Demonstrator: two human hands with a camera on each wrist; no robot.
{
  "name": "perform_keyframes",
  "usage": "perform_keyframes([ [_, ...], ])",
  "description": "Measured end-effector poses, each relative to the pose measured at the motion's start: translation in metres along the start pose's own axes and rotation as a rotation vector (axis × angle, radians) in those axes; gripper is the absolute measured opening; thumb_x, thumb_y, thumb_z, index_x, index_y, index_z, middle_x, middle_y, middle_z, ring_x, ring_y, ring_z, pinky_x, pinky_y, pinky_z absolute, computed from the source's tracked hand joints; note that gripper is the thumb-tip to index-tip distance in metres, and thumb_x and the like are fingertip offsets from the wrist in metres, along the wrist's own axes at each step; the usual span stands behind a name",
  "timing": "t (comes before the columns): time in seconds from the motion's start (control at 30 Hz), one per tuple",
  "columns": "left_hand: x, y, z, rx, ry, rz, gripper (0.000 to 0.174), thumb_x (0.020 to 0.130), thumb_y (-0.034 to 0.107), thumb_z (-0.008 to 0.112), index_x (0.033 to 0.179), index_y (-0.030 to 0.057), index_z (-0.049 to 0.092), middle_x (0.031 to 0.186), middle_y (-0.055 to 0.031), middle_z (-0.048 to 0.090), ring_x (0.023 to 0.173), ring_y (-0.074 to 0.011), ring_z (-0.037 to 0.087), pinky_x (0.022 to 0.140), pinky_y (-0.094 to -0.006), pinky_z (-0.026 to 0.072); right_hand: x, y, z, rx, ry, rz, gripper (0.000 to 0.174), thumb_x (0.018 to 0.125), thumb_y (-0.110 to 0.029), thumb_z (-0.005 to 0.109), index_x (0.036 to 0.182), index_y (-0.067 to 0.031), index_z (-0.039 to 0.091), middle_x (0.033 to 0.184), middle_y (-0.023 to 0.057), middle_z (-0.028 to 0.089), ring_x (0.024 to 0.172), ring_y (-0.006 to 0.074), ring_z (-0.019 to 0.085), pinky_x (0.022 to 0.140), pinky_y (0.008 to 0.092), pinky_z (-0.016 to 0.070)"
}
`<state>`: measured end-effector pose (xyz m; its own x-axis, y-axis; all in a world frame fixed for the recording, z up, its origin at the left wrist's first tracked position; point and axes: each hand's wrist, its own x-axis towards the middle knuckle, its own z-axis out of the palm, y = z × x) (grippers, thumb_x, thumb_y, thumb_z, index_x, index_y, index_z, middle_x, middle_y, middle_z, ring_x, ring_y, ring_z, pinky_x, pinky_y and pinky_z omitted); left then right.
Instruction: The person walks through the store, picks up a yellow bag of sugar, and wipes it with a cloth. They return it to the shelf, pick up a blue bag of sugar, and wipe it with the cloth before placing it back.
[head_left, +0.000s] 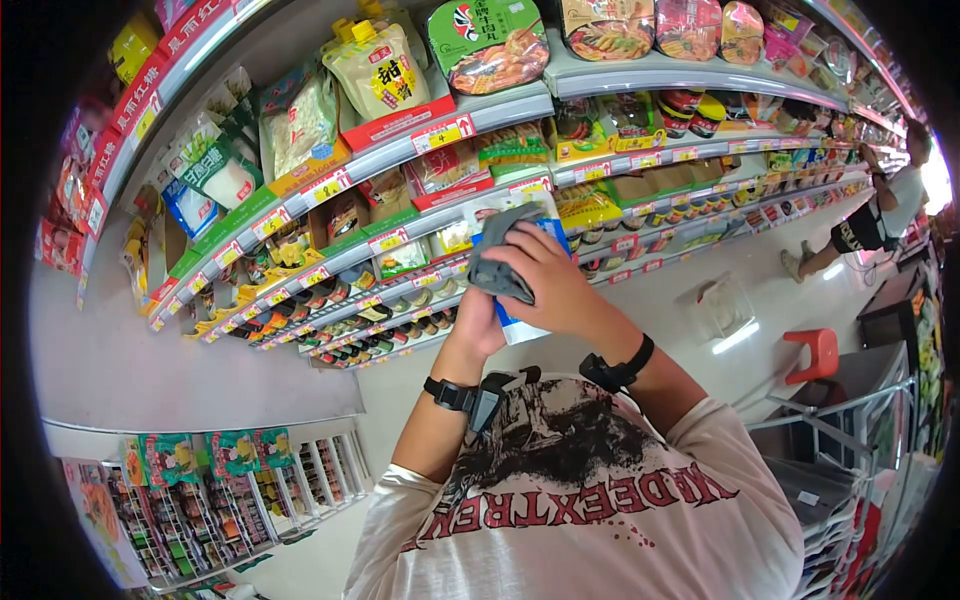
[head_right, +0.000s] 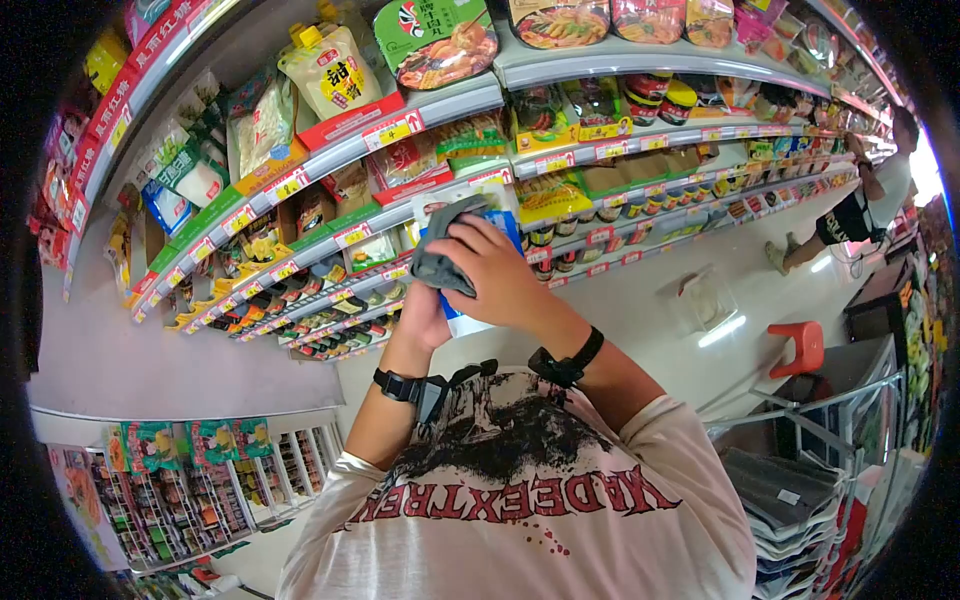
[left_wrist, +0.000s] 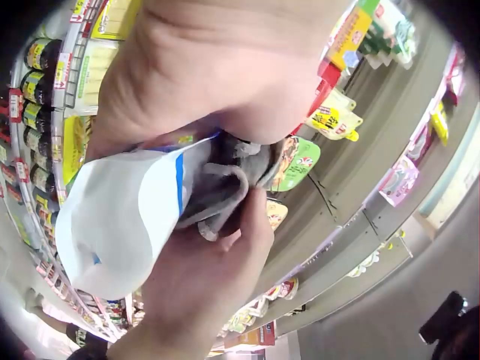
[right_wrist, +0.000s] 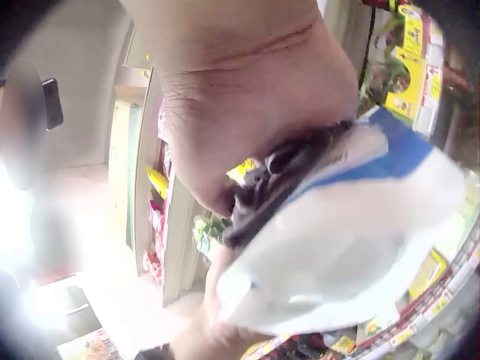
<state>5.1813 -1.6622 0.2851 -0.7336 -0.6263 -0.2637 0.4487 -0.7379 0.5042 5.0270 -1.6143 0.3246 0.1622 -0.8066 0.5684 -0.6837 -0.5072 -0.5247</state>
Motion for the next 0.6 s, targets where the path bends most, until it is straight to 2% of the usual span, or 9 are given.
perform_keyframes([
  [0.07,-0.003,0.003,0.002,-0.165,-0.148,0.057,0.053,0.109,0.045,0.034,0.139,0.0067,0.054,0.137,-0.0143,0.061,0.121,-0.0281,0.063,0.103,-0.0445,0.053,-0.001,0.003,0.002,0.002,-0.058,-0.105,0.057,0.07,-0.022,0.08,0.123,-0.0132,0.063,0.125,0.0135,0.059,0.127,0.0377,0.051,0.108,0.0498,0.0428],
  [0.1,-0.004,0.006,0.001,-0.192,-0.092,0.089,0.054,0.109,0.047,0.034,0.137,0.0067,0.056,0.137,-0.015,0.061,0.119,-0.0291,0.064,0.103,-0.0455,0.0529,0.0,0.001,0.002,0.005,-0.086,-0.158,0.056,0.069,-0.022,0.08,0.121,-0.0129,0.064,0.123,0.0126,0.061,0.126,0.0366,0.053,0.107,0.0495,0.0435],
  [0.17,-0.008,0.013,-0.003,-0.252,0.021,0.15,0.057,0.108,0.051,0.034,0.133,0.0066,0.059,0.135,-0.0164,0.062,0.116,-0.0313,0.065,0.102,-0.0474,0.0526,-0.007,-0.008,-0.004,0.086,-0.157,-0.22,0.045,0.067,-0.011,0.076,0.111,-0.0126,0.068,0.12,0.01,0.062,0.123,0.0343,0.055,0.104,0.0473,0.0464],
  [0.2,-0.015,0.023,-0.008,-0.221,-0.035,0.106,0.063,0.108,0.054,0.031,0.134,0.0045,0.059,0.134,-0.0188,0.062,0.12,-0.0348,0.062,0.106,-0.0511,0.048,-0.011,-0.009,-0.004,0.123,-0.204,-0.264,0.044,0.066,-0.008,0.075,0.109,-0.0126,0.068,0.12,0.0098,0.062,0.124,0.0345,0.055,0.104,0.0468,0.0469],
  [0.27,-0.018,0.03,-0.011,-0.161,0.065,0.176,0.066,0.108,0.055,0.027,0.142,0.0033,0.051,0.142,-0.0197,0.057,0.128,-0.0371,0.056,0.111,-0.0518,0.0438,-0.016,-0.009,-0.005,0.184,-0.253,-0.307,0.04,0.064,0.001,0.07,0.103,-0.0122,0.07,0.121,0.0095,0.061,0.124,0.0352,0.054,0.103,0.0453,0.0476],
  [0.3,-0.02,0.035,-0.011,-0.131,0.116,0.212,0.068,0.108,0.055,0.026,0.146,0.0027,0.047,0.145,-0.0202,0.054,0.132,-0.0383,0.054,0.113,-0.0522,0.0416,-0.02,-0.006,-0.006,0.167,-0.221,-0.286,0.04,0.064,0.001,0.069,0.103,-0.0119,0.07,0.121,0.0097,0.061,0.124,0.0355,0.054,0.103,0.0457,0.0474],
  [0.37,-0.024,0.041,-0.016,-0.168,0.076,0.239,0.068,0.108,0.055,0.027,0.149,0.0033,0.043,0.149,-0.0197,0.051,0.135,-0.0387,0.051,0.114,-0.0529,0.0401,-0.027,0.003,-0.008,0.135,-0.161,-0.246,0.04,0.065,0.0,0.068,0.103,-0.0114,0.069,0.122,0.0103,0.06,0.123,0.0361,0.053,0.103,0.0464,0.047],
  [0.5,-0.043,0.054,-0.019,-0.167,0.016,0.25,0.069,0.107,0.056,0.03,0.152,0.0047,0.039,0.153,-0.0187,0.047,0.139,-0.0383,0.048,0.116,-0.0538,0.0378,-0.042,0.024,-0.008,0.246,-0.009,0.053,0.038,0.068,0.002,0.059,0.103,-0.009,0.067,0.121,0.0129,0.059,0.122,0.0384,0.052,0.103,0.0437,0.0456],
  [0.6,-0.048,0.054,-0.023,-0.161,-0.031,0.229,0.067,0.108,0.055,0.032,0.153,0.0055,0.039,0.153,-0.017,0.048,0.138,-0.0365,0.049,0.116,-0.0528,0.0386,-0.038,0.026,-0.02,0.345,0.085,0.19,0.039,0.071,0.004,0.055,0.107,-0.0061,0.066,0.123,0.017,0.058,0.122,0.0354,0.054,0.103,0.0381,0.0442],
])
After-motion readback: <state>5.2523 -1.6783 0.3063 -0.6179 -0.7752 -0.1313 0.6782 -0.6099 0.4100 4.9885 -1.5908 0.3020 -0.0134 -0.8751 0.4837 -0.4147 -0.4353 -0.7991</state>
